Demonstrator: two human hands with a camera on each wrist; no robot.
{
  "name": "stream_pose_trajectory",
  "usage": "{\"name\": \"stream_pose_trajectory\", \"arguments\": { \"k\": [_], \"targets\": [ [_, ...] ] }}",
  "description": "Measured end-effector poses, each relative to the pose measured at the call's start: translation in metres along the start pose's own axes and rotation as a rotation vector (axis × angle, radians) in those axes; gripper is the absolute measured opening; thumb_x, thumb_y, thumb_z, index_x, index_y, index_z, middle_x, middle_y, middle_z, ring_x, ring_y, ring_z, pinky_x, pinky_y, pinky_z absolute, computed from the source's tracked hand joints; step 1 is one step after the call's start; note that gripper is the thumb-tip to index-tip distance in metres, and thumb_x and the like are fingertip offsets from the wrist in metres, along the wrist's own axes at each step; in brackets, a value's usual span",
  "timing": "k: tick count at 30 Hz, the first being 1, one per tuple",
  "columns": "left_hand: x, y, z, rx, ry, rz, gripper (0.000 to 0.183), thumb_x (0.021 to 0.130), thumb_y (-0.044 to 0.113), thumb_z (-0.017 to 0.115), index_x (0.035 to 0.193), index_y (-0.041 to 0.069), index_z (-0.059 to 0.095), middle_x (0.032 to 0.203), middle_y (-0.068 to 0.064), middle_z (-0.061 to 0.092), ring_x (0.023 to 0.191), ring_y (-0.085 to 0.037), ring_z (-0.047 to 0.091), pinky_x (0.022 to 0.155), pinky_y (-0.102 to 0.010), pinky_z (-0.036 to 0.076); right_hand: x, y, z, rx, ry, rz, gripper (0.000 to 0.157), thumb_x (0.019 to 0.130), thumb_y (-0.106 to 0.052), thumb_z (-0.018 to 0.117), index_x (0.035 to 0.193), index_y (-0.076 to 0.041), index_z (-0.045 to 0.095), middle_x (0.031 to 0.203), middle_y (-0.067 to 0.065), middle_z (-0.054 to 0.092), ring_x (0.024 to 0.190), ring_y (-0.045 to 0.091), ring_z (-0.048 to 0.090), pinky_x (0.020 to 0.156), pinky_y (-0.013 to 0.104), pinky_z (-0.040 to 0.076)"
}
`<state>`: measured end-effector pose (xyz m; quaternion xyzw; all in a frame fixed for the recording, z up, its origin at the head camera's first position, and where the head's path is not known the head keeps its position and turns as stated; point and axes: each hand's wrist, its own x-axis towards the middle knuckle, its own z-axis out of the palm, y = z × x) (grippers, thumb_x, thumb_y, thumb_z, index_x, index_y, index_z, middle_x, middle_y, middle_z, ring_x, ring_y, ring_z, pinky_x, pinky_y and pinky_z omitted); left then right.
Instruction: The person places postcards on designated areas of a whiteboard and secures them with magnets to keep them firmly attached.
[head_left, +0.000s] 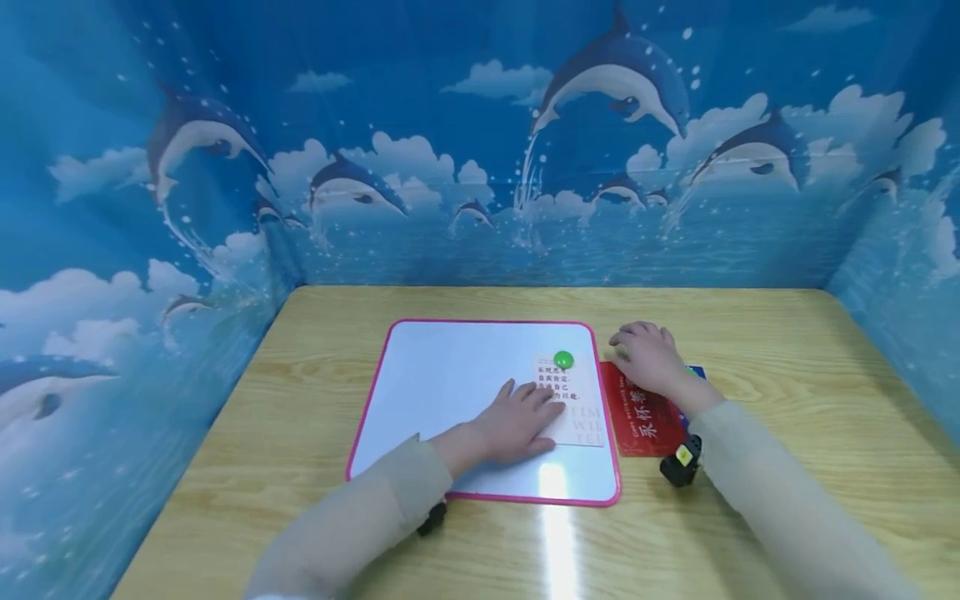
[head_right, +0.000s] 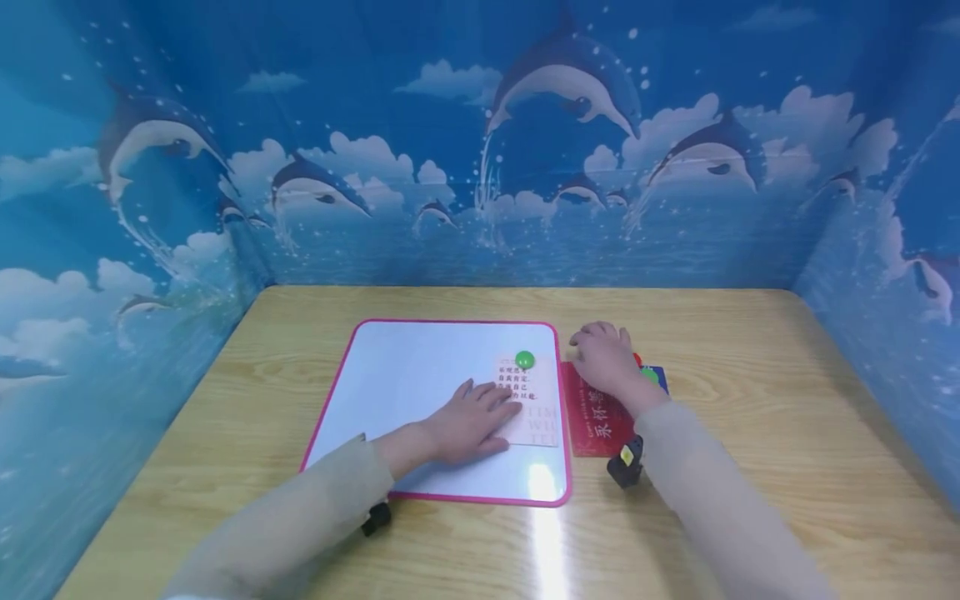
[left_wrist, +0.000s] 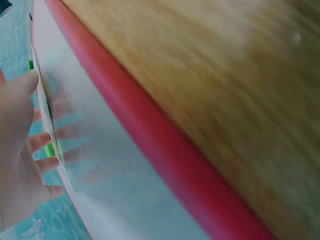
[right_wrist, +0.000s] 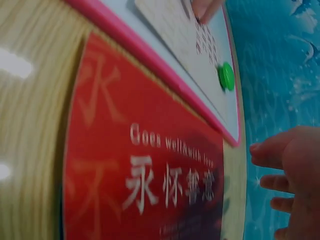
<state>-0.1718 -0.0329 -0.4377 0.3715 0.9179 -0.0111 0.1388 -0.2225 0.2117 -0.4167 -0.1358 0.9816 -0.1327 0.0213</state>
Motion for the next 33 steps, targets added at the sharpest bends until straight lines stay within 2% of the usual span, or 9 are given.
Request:
{"name": "stream_pose_trajectory", "arguments": {
  "k": [7, 12, 17, 21, 27, 30, 33],
  "targets": [
    [-0.016, -0.02, -0.007, -0.066, 0.051, -0.066, 0.065, 0.094, 0.052, 0.042, 0.149, 0.02, 0.025, 0.152, -0.005, 0.031, 0.141, -0.028, 0.025, 0.115, -0.055, 0.015, -0.011, 0.024, -0.004, -0.025, -0.082, 0.037, 0.039, 0.086, -0.018, 0.062, 0.12, 0.001, 0.059, 0.135, 0.031, 0.042, 0.129, 0.052, 0.025, 0.104, 0.071, 0.01],
    [-0.029, -0.045, -0.01, -0.098, 0.11, -0.149, 0.066, 0.093, 0.053, 0.046, 0.147, 0.018, 0.031, 0.149, -0.007, 0.035, 0.14, -0.03, 0.028, 0.114, -0.056, 0.017, -0.016, 0.033, -0.008, -0.006, -0.135, 0.03, 0.05, 0.079, -0.024, 0.069, 0.121, 0.001, 0.058, 0.137, 0.034, 0.037, 0.131, 0.055, 0.017, 0.102, 0.074, 0.003],
    [-0.046, -0.074, -0.007, -0.123, 0.151, -0.235, 0.071, 0.089, 0.053, 0.053, 0.145, 0.015, 0.034, 0.148, -0.01, 0.037, 0.139, -0.032, 0.029, 0.113, -0.058, 0.017, -0.019, 0.038, -0.012, -0.023, -0.185, 0.044, 0.062, 0.071, -0.028, 0.076, 0.123, 0.0, 0.057, 0.14, 0.035, 0.032, 0.131, 0.058, 0.013, 0.101, 0.076, 0.002],
    [-0.061, -0.096, -0.003, -0.145, 0.163, -0.301, 0.076, 0.086, 0.056, 0.056, 0.145, 0.012, 0.034, 0.148, -0.013, 0.035, 0.139, -0.035, 0.028, 0.112, -0.06, 0.017, -0.018, 0.041, -0.011, -0.042, -0.211, 0.081, 0.066, 0.069, -0.031, 0.079, 0.123, 0.0, 0.056, 0.141, 0.036, 0.028, 0.13, 0.059, 0.011, 0.1, 0.076, 0.001],
    [-0.084, -0.128, 0.007, -0.203, 0.17, -0.422, 0.083, 0.083, 0.057, 0.058, 0.146, 0.009, 0.032, 0.15, -0.02, 0.029, 0.139, -0.042, 0.022, 0.11, -0.064, 0.014, -0.016, 0.043, -0.011, -0.014, -0.224, 0.117, 0.066, 0.068, -0.033, 0.08, 0.121, -0.001, 0.057, 0.141, 0.035, 0.026, 0.13, 0.059, 0.008, 0.099, 0.077, -0.004],
    [-0.093, -0.139, 0.012, -0.226, 0.146, -0.481, 0.087, 0.082, 0.059, 0.058, 0.147, 0.008, 0.028, 0.153, -0.021, 0.022, 0.14, -0.043, 0.018, 0.11, -0.066, 0.013, -0.016, 0.044, -0.011, -0.002, -0.228, 0.121, 0.065, 0.067, -0.033, 0.081, 0.119, -0.001, 0.057, 0.142, 0.036, 0.024, 0.13, 0.059, 0.007, 0.097, 0.078, -0.004],
    [-0.098, -0.145, 0.016, -0.25, 0.121, -0.499, 0.09, 0.082, 0.059, 0.058, 0.148, 0.007, 0.026, 0.154, -0.023, 0.018, 0.141, -0.044, 0.016, 0.109, -0.066, 0.014, -0.016, 0.044, -0.012, 0.003, -0.232, 0.13, 0.063, 0.068, -0.032, 0.081, 0.118, -0.001, 0.057, 0.142, 0.036, 0.024, 0.131, 0.059, 0.006, 0.097, 0.079, -0.005]
  ]
}}
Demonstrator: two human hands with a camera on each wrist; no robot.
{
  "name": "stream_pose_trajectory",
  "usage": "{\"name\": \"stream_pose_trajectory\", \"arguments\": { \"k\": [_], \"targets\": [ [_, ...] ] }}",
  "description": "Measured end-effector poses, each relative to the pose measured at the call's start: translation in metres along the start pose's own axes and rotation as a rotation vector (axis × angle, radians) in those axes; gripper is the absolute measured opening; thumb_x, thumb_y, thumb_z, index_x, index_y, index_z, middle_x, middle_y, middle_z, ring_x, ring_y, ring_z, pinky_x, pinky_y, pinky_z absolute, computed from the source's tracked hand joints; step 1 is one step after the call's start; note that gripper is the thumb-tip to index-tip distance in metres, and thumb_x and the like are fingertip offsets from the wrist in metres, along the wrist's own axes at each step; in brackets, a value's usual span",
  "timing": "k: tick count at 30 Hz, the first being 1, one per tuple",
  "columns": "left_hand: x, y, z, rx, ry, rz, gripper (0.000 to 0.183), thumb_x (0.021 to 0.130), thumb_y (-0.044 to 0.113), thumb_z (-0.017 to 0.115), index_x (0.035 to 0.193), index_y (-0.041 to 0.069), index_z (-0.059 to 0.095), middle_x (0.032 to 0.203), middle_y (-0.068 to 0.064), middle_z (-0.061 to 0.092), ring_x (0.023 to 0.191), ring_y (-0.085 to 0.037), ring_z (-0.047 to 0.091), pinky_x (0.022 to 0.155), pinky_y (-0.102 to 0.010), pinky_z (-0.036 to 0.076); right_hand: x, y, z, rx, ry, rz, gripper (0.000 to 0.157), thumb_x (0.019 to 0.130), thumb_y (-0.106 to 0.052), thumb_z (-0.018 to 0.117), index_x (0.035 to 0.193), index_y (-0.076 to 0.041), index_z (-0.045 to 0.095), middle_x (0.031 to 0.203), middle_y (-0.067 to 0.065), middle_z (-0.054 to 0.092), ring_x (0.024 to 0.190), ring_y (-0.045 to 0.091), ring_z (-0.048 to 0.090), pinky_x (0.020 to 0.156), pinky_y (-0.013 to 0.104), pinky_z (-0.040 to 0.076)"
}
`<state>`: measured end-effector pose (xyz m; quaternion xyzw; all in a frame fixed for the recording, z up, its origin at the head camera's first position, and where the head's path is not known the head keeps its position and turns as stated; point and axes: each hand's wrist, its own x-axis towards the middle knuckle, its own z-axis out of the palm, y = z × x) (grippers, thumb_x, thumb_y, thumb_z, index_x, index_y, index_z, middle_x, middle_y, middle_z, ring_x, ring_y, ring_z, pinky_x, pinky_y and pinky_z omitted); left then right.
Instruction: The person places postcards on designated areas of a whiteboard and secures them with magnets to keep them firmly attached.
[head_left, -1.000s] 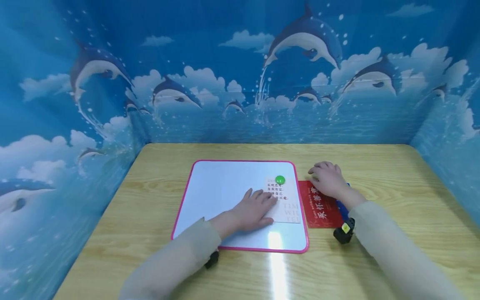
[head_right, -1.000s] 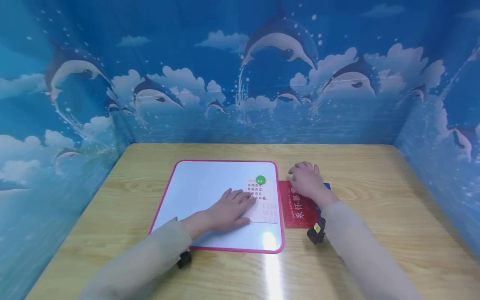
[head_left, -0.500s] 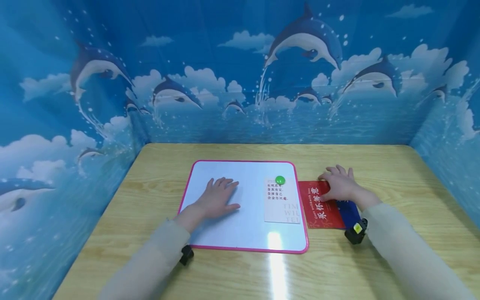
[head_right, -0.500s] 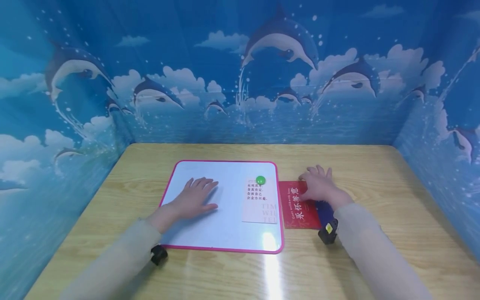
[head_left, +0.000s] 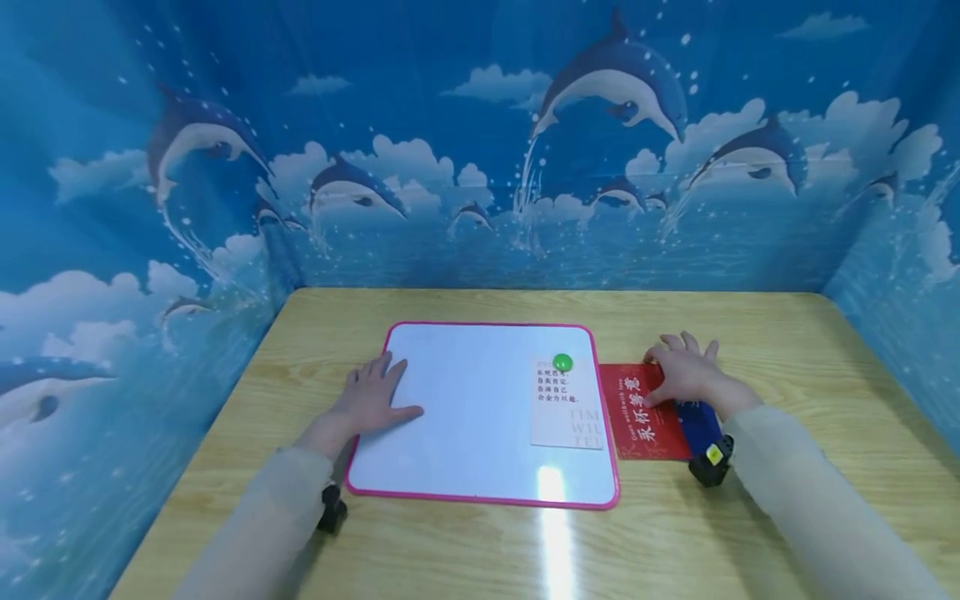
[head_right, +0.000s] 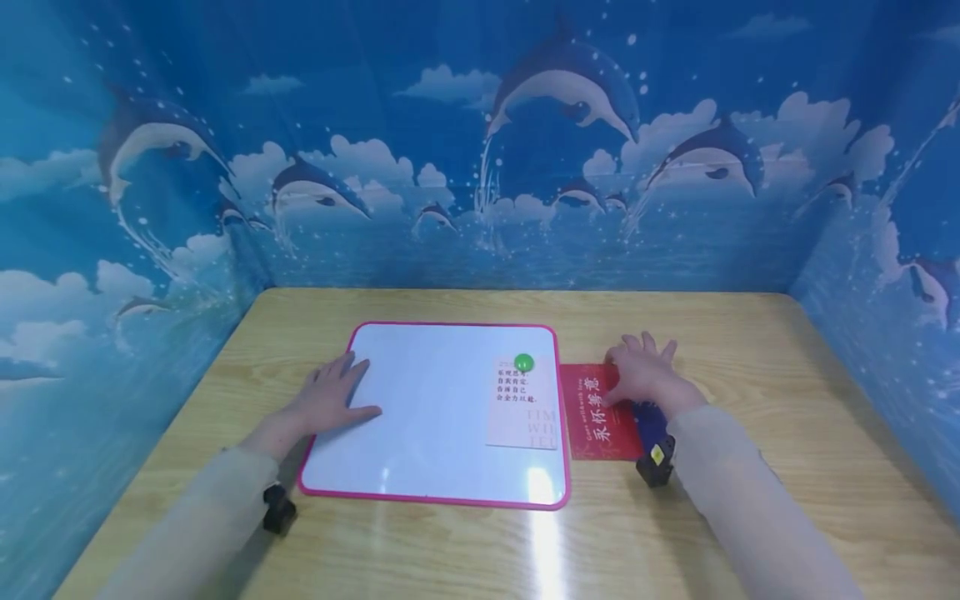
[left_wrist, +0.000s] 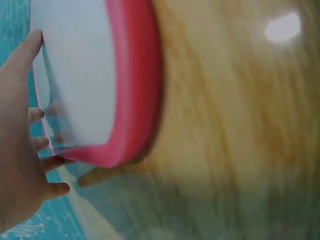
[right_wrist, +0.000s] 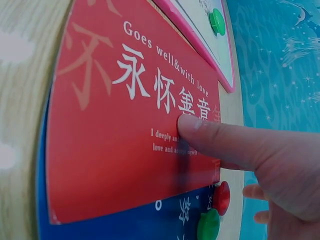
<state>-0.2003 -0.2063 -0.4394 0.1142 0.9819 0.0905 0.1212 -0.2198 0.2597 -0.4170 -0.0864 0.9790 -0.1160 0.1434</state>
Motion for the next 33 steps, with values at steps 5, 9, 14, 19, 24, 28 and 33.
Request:
{"name": "stream_pose_trajectory", "arguments": {
  "k": [5, 9, 14, 19, 24, 28, 33],
  "targets": [
    [0.0, -0.004, 0.003, -0.015, -0.021, 0.009, 0.091, 0.083, 0.061, 0.056, 0.148, 0.006, 0.024, 0.154, -0.023, 0.018, 0.141, -0.044, 0.016, 0.109, -0.066, 0.015, 0.001, 0.0, 0.001, 0.012, 0.0, 0.008, 0.063, 0.066, -0.03, 0.082, 0.116, -0.001, 0.057, 0.142, 0.036, 0.023, 0.131, 0.06, 0.005, 0.096, 0.079, -0.006],
    [0.001, -0.004, 0.004, -0.007, -0.024, 0.012, 0.09, 0.083, 0.062, 0.054, 0.149, 0.007, 0.023, 0.154, -0.023, 0.018, 0.141, -0.044, 0.016, 0.109, -0.066, 0.014, 0.001, -0.003, 0.001, -0.004, 0.015, 0.013, 0.062, 0.065, -0.028, 0.083, 0.114, 0.001, 0.057, 0.14, 0.037, 0.025, 0.13, 0.06, 0.005, 0.096, 0.079, -0.007],
    [0.0, -0.004, 0.003, -0.025, -0.033, 0.009, 0.09, 0.084, 0.061, 0.054, 0.149, 0.007, 0.023, 0.154, -0.023, 0.016, 0.141, -0.044, 0.015, 0.11, -0.066, 0.012, -0.005, -0.013, 0.002, -0.085, 0.074, 0.037, 0.068, 0.063, -0.026, 0.084, 0.117, 0.003, 0.055, 0.134, 0.037, 0.033, 0.128, 0.059, 0.014, 0.097, 0.078, -0.002],
    [-0.002, -0.004, 0.002, -0.03, -0.03, 0.008, 0.089, 0.085, 0.06, 0.054, 0.149, 0.007, 0.022, 0.155, -0.023, 0.014, 0.141, -0.044, 0.012, 0.11, -0.066, 0.011, -0.01, -0.02, 0.005, -0.135, 0.127, 0.068, 0.075, 0.065, -0.027, 0.083, 0.124, 0.004, 0.05, 0.122, 0.034, 0.045, 0.115, 0.053, 0.032, 0.097, 0.071, 0.02],
    [-0.002, -0.003, 0.002, -0.034, -0.029, 0.011, 0.089, 0.085, 0.06, 0.053, 0.149, 0.007, 0.022, 0.155, -0.023, 0.013, 0.141, -0.044, 0.012, 0.11, -0.066, 0.01, -0.012, -0.021, 0.009, -0.091, 0.131, 0.094, 0.079, 0.067, -0.025, 0.082, 0.128, 0.007, 0.044, 0.115, 0.034, 0.05, 0.102, 0.048, 0.045, 0.087, 0.062, 0.039],
    [-0.001, -0.003, 0.002, -0.028, -0.028, 0.01, 0.09, 0.085, 0.062, 0.052, 0.149, 0.007, 0.021, 0.155, -0.023, 0.013, 0.141, -0.044, 0.012, 0.11, -0.066, 0.01, -0.015, -0.024, 0.01, -0.01, 0.124, 0.11, 0.08, 0.068, -0.02, 0.08, 0.13, 0.01, 0.038, 0.112, 0.035, 0.048, 0.094, 0.044, 0.051, 0.079, 0.056, 0.049],
    [0.0, -0.004, 0.003, -0.033, -0.034, 0.005, 0.09, 0.085, 0.062, 0.052, 0.149, 0.007, 0.021, 0.155, -0.023, 0.012, 0.141, -0.045, 0.01, 0.11, -0.066, 0.01, -0.017, -0.027, 0.007, 0.116, 0.102, 0.133, 0.076, 0.072, -0.013, 0.077, 0.131, 0.01, 0.034, 0.111, 0.034, 0.042, 0.085, 0.038, 0.054, 0.074, 0.05, 0.053]
  ]
}}
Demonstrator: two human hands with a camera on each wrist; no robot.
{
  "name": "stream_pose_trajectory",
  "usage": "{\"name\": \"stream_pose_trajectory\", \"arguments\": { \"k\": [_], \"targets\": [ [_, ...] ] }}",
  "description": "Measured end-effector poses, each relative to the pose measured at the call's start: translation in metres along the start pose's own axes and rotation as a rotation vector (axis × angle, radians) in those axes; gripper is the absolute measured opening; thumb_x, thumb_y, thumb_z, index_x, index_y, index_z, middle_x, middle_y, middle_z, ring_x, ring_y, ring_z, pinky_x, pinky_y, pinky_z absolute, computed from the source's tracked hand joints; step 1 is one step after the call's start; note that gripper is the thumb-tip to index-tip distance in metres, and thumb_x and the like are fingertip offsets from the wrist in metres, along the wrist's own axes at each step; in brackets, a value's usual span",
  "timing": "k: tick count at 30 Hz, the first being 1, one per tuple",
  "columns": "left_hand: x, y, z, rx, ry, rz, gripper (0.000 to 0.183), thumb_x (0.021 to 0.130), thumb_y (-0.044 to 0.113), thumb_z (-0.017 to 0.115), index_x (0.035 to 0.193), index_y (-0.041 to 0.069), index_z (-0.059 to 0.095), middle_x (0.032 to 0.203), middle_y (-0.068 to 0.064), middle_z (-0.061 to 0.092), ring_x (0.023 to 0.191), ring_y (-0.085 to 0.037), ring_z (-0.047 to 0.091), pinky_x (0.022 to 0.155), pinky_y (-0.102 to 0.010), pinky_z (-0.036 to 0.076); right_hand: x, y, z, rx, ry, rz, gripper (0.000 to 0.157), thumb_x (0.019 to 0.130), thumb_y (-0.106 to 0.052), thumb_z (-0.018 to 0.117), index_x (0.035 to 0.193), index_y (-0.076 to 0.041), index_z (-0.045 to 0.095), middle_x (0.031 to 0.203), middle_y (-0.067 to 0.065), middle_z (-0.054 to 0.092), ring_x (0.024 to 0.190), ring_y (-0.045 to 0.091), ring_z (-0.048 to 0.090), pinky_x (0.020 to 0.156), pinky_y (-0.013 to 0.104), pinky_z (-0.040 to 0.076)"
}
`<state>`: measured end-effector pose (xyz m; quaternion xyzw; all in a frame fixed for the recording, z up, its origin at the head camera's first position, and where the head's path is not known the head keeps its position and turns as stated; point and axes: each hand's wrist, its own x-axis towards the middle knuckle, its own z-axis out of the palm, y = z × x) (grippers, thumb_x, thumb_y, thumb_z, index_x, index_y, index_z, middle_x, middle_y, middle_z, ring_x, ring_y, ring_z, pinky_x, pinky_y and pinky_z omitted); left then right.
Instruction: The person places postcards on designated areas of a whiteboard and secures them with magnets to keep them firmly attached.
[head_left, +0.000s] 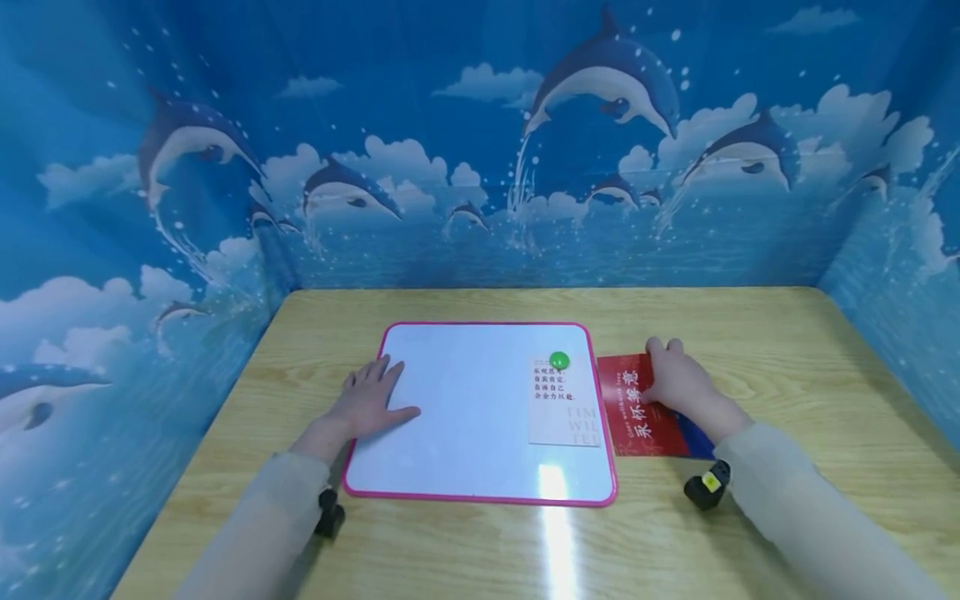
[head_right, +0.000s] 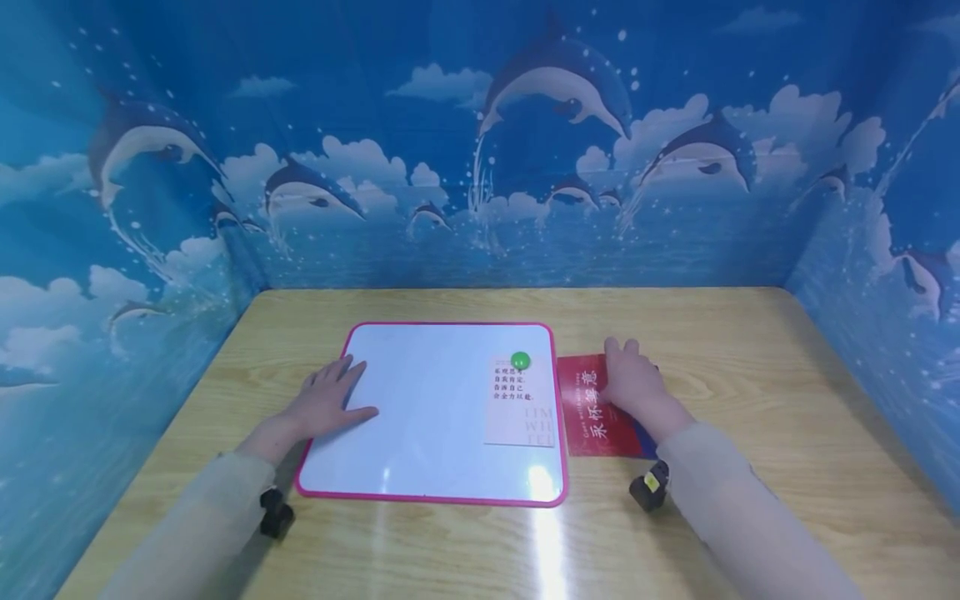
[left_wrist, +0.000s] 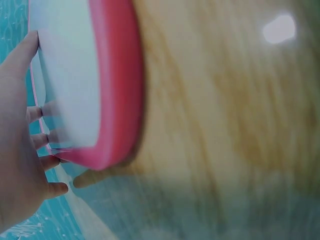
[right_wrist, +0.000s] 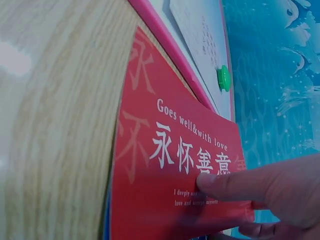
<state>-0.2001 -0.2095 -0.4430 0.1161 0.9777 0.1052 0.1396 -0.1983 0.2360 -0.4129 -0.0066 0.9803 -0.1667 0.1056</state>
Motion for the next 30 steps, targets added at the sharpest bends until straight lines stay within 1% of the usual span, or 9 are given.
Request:
{"name": "stream_pose_trajectory", "arguments": {
  "k": [3, 6, 8, 11, 13, 16, 19, 25, 30],
  "targets": [
    [0.0, 0.0, 0.0, -0.003, 0.0, -0.002, 0.091, 0.085, 0.062, 0.052, 0.149, 0.007, 0.021, 0.155, -0.023, 0.012, 0.141, -0.045, 0.011, 0.11, -0.066, 0.01, 0.001, 0.003, -0.002, 0.059, -0.006, 0.002, 0.071, 0.073, -0.01, 0.075, 0.129, 0.009, 0.035, 0.111, 0.033, 0.041, 0.086, 0.038, 0.054, 0.074, 0.049, 0.053],
    [0.0, 0.0, 0.0, 0.0, 0.001, -0.002, 0.091, 0.084, 0.062, 0.052, 0.149, 0.007, 0.021, 0.155, -0.022, 0.012, 0.141, -0.044, 0.011, 0.11, -0.066, 0.01, 0.003, 0.008, -0.005, 0.105, 0.005, -0.019, 0.061, 0.075, -0.005, 0.072, 0.125, 0.009, 0.04, 0.109, 0.032, 0.044, 0.087, 0.037, 0.053, 0.074, 0.046, 0.053],
    [0.0, -0.001, 0.0, 0.003, -0.003, -0.003, 0.09, 0.085, 0.062, 0.052, 0.149, 0.008, 0.02, 0.156, -0.022, 0.011, 0.142, -0.044, 0.01, 0.11, -0.065, 0.01, 0.005, 0.012, -0.008, 0.159, -0.009, -0.042, 0.054, 0.077, 0.0, 0.068, 0.123, 0.01, 0.042, 0.105, 0.031, 0.049, 0.08, 0.033, 0.055, 0.068, 0.041, 0.054],
    [0.0, 0.0, 0.0, 0.007, -0.006, -0.006, 0.09, 0.085, 0.062, 0.052, 0.15, 0.008, 0.02, 0.156, -0.022, 0.011, 0.142, -0.044, 0.01, 0.111, -0.065, 0.01, 0.007, 0.019, -0.014, 0.275, -0.071, -0.048, 0.049, 0.08, 0.006, 0.061, 0.125, 0.01, 0.043, 0.098, 0.026, 0.051, 0.071, 0.024, 0.056, 0.059, 0.034, 0.053],
    [0.0, 0.0, 0.0, 0.009, -0.007, -0.007, 0.09, 0.085, 0.062, 0.052, 0.15, 0.008, 0.02, 0.156, -0.022, 0.011, 0.142, -0.044, 0.01, 0.111, -0.065, 0.01, 0.008, 0.025, -0.018, 0.363, -0.13, -0.026, 0.048, 0.082, 0.007, 0.057, 0.128, 0.009, 0.041, 0.099, 0.024, 0.049, 0.067, 0.019, 0.057, 0.056, 0.031, 0.054],
    [0.001, 0.0, 0.0, 0.011, -0.005, -0.007, 0.09, 0.085, 0.063, 0.051, 0.149, 0.008, 0.02, 0.155, -0.022, 0.011, 0.142, -0.044, 0.01, 0.111, -0.065, 0.01, 0.009, 0.033, -0.022, 0.464, -0.2, 0.007, 0.049, 0.085, 0.006, 0.054, 0.132, 0.008, 0.038, 0.104, 0.023, 0.045, 0.072, 0.017, 0.058, 0.06, 0.033, 0.056],
    [0.0, -0.001, 0.001, 0.011, -0.006, -0.008, 0.09, 0.085, 0.063, 0.052, 0.15, 0.008, 0.02, 0.156, -0.022, 0.011, 0.142, -0.044, 0.01, 0.111, -0.064, 0.01, 0.01, 0.043, -0.025, 0.539, -0.248, 0.013, 0.052, 0.087, 0.005, 0.053, 0.135, 0.008, 0.034, 0.109, 0.024, 0.042, 0.078, 0.017, 0.06, 0.066, 0.035, 0.058],
    [0.0, 0.001, 0.0, 0.01, -0.014, -0.005, 0.09, 0.085, 0.062, 0.051, 0.15, 0.007, 0.019, 0.156, -0.022, 0.01, 0.142, -0.044, 0.01, 0.112, -0.062, 0.012, 0.011, 0.057, -0.027, 0.641, -0.283, 0.004, 0.055, 0.088, 0.002, 0.052, 0.138, 0.009, 0.03, 0.111, 0.022, 0.042, 0.081, 0.016, 0.06, 0.07, 0.035, 0.058],
    [-0.001, 0.002, -0.002, 0.009, -0.018, -0.005, 0.089, 0.086, 0.059, 0.052, 0.149, 0.006, 0.02, 0.155, -0.023, 0.011, 0.142, -0.044, 0.011, 0.113, -0.061, 0.013, 0.011, 0.061, -0.027, 0.695, -0.298, 0.016, 0.056, 0.089, 0.002, 0.051, 0.139, 0.009, 0.027, 0.115, 0.022, 0.042, 0.081, 0.015, 0.061, 0.071, 0.034, 0.058]
  ]
}}
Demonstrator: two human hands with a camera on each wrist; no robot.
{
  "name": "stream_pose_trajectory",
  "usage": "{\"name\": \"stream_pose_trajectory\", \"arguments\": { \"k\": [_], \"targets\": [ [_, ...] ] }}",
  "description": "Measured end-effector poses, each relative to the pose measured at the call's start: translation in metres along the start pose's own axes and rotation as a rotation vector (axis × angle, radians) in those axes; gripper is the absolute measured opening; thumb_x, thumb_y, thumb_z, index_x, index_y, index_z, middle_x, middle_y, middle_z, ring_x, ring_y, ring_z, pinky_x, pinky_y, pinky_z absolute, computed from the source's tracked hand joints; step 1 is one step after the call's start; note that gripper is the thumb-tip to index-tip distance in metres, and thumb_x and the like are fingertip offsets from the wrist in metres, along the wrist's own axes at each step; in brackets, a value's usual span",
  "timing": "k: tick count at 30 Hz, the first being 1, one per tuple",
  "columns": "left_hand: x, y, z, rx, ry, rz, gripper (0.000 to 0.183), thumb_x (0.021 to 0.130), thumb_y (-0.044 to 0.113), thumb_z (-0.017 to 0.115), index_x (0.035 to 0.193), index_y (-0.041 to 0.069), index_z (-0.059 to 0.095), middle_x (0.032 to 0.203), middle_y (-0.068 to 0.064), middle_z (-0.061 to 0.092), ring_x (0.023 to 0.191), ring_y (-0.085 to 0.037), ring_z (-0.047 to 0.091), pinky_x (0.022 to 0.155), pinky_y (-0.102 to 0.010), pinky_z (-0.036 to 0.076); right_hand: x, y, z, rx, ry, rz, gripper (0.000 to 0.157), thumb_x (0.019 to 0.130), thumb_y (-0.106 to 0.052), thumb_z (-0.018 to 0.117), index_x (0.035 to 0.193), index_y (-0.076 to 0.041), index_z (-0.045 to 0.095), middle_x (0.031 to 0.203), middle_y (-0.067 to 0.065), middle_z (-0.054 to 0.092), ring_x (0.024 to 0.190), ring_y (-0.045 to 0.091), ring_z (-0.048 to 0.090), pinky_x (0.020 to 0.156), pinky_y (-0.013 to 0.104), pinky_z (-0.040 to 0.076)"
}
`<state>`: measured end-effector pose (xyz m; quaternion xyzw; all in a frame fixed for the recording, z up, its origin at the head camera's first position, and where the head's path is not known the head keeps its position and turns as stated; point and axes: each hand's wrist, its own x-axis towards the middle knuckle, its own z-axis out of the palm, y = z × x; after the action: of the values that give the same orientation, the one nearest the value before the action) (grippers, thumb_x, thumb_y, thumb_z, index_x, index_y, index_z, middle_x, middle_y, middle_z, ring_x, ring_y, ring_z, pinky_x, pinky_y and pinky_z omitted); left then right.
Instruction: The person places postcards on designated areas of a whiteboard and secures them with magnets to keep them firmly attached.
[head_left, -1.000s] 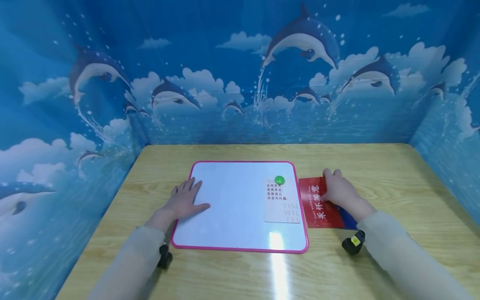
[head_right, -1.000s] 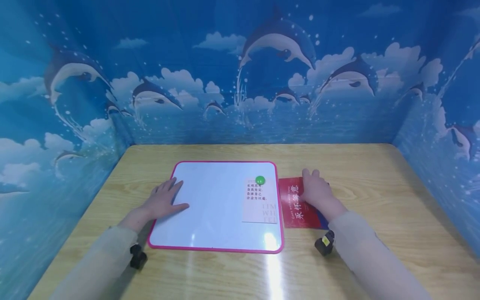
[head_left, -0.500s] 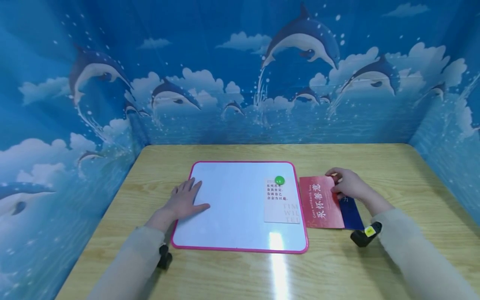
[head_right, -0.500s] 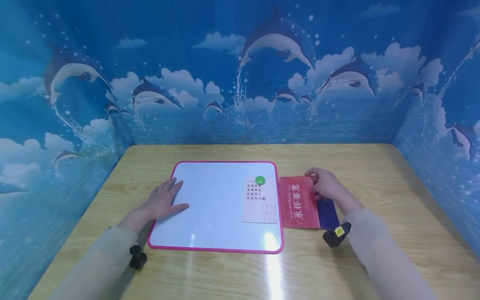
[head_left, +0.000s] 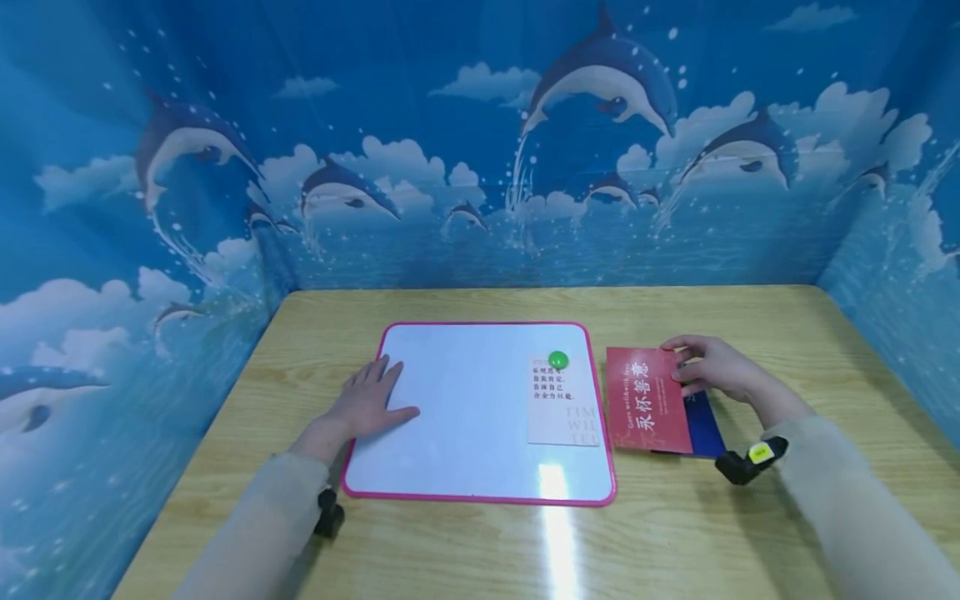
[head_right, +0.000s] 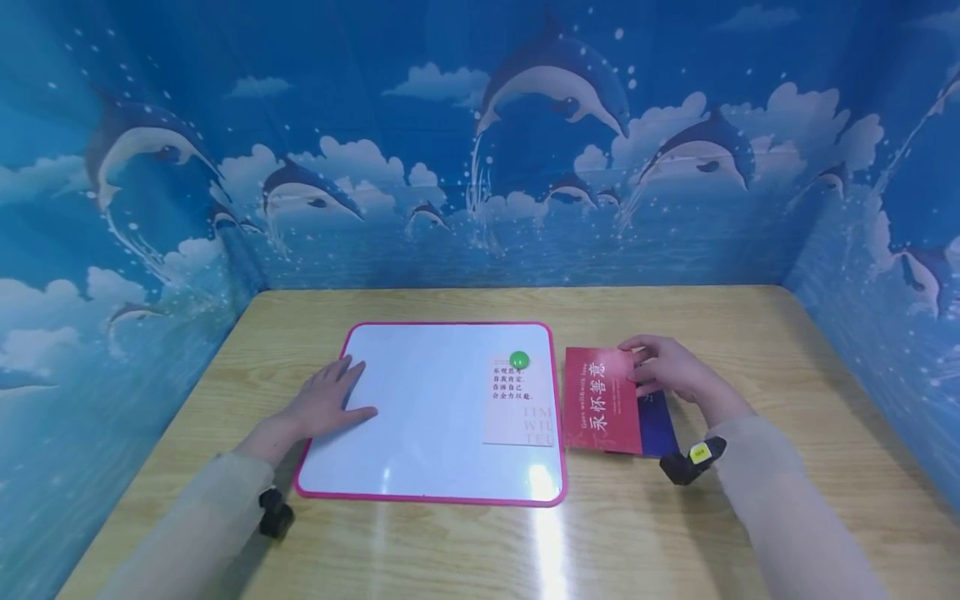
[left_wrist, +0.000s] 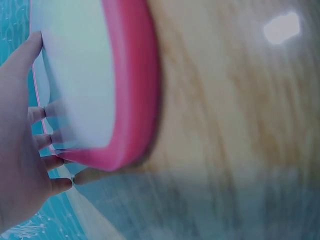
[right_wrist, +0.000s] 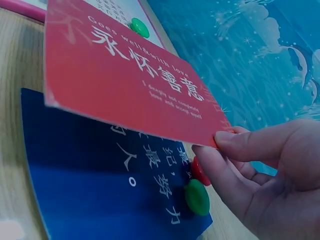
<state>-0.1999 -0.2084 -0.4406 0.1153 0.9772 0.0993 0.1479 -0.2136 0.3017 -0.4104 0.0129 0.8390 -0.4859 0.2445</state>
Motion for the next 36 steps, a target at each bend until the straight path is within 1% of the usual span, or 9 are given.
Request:
{"name": "stream_pose_trajectory", "arguments": {
  "k": [8, 14, 18, 22, 28, 33, 36],
  "targets": [
    [-0.001, 0.001, -0.002, -0.002, 0.003, 0.006, 0.089, 0.085, 0.06, 0.053, 0.149, 0.006, 0.021, 0.155, -0.023, 0.013, 0.141, -0.045, 0.012, 0.112, -0.061, 0.014, 0.0, -0.007, 0.004, 0.018, -0.005, 0.004, 0.057, 0.089, 0.001, 0.051, 0.141, 0.008, 0.026, 0.118, 0.024, 0.041, 0.084, 0.015, 0.061, 0.073, 0.034, 0.058],
    [-0.002, 0.001, -0.002, -0.013, -0.001, 0.0, 0.089, 0.085, 0.059, 0.054, 0.149, 0.006, 0.021, 0.155, -0.023, 0.012, 0.141, -0.045, 0.011, 0.112, -0.061, 0.013, 0.005, -0.02, 0.017, 0.049, -0.021, -0.008, 0.058, 0.09, 0.0, 0.052, 0.142, 0.006, 0.026, 0.117, 0.022, 0.043, 0.083, 0.015, 0.063, 0.075, 0.035, 0.058],
    [-0.002, 0.001, -0.003, -0.014, 0.0, 0.0, 0.089, 0.085, 0.059, 0.054, 0.149, 0.006, 0.021, 0.155, -0.023, 0.012, 0.142, -0.044, 0.011, 0.112, -0.061, 0.013, 0.011, -0.033, 0.031, 0.082, -0.041, -0.008, 0.057, 0.091, -0.001, 0.053, 0.142, 0.005, 0.028, 0.117, 0.022, 0.044, 0.082, 0.016, 0.064, 0.076, 0.035, 0.057],
    [-0.001, 0.0, -0.001, -0.013, 0.001, 0.001, 0.089, 0.085, 0.06, 0.053, 0.149, 0.006, 0.021, 0.155, -0.022, 0.012, 0.142, -0.044, 0.011, 0.112, -0.061, 0.013, 0.019, -0.047, 0.049, 0.099, -0.052, -0.017, 0.057, 0.09, 0.001, 0.053, 0.142, 0.003, 0.03, 0.117, 0.022, 0.045, 0.082, 0.016, 0.064, 0.077, 0.036, 0.057],
    [-0.003, 0.0, -0.001, -0.018, 0.001, 0.006, 0.089, 0.085, 0.058, 0.054, 0.149, 0.006, 0.021, 0.155, -0.022, 0.013, 0.142, -0.044, 0.011, 0.112, -0.062, 0.012, 0.036, -0.068, 0.076, 0.102, -0.073, -0.022, 0.055, 0.088, 0.004, 0.053, 0.14, 0.0, 0.035, 0.114, 0.018, 0.045, 0.082, 0.017, 0.062, 0.074, 0.034, 0.058],
    [-0.003, 0.0, 0.0, -0.014, 0.017, 0.015, 0.088, 0.086, 0.058, 0.054, 0.149, 0.006, 0.021, 0.155, -0.023, 0.014, 0.142, -0.043, 0.013, 0.111, -0.064, 0.013, 0.047, -0.086, 0.097, 0.089, -0.068, -0.021, 0.052, 0.088, 0.004, 0.052, 0.138, -0.003, 0.04, 0.113, 0.017, 0.047, 0.084, 0.019, 0.061, 0.074, 0.034, 0.057],
    [-0.002, -0.001, 0.001, -0.01, 0.021, 0.016, 0.088, 0.086, 0.058, 0.053, 0.149, 0.005, 0.021, 0.155, -0.023, 0.014, 0.142, -0.043, 0.013, 0.111, -0.064, 0.013, 0.054, -0.096, 0.108, 0.091, -0.059, -0.017, 0.052, 0.088, 0.004, 0.052, 0.138, -0.005, 0.042, 0.111, 0.016, 0.047, 0.082, 0.019, 0.06, 0.074, 0.036, 0.057]
  ]
}}
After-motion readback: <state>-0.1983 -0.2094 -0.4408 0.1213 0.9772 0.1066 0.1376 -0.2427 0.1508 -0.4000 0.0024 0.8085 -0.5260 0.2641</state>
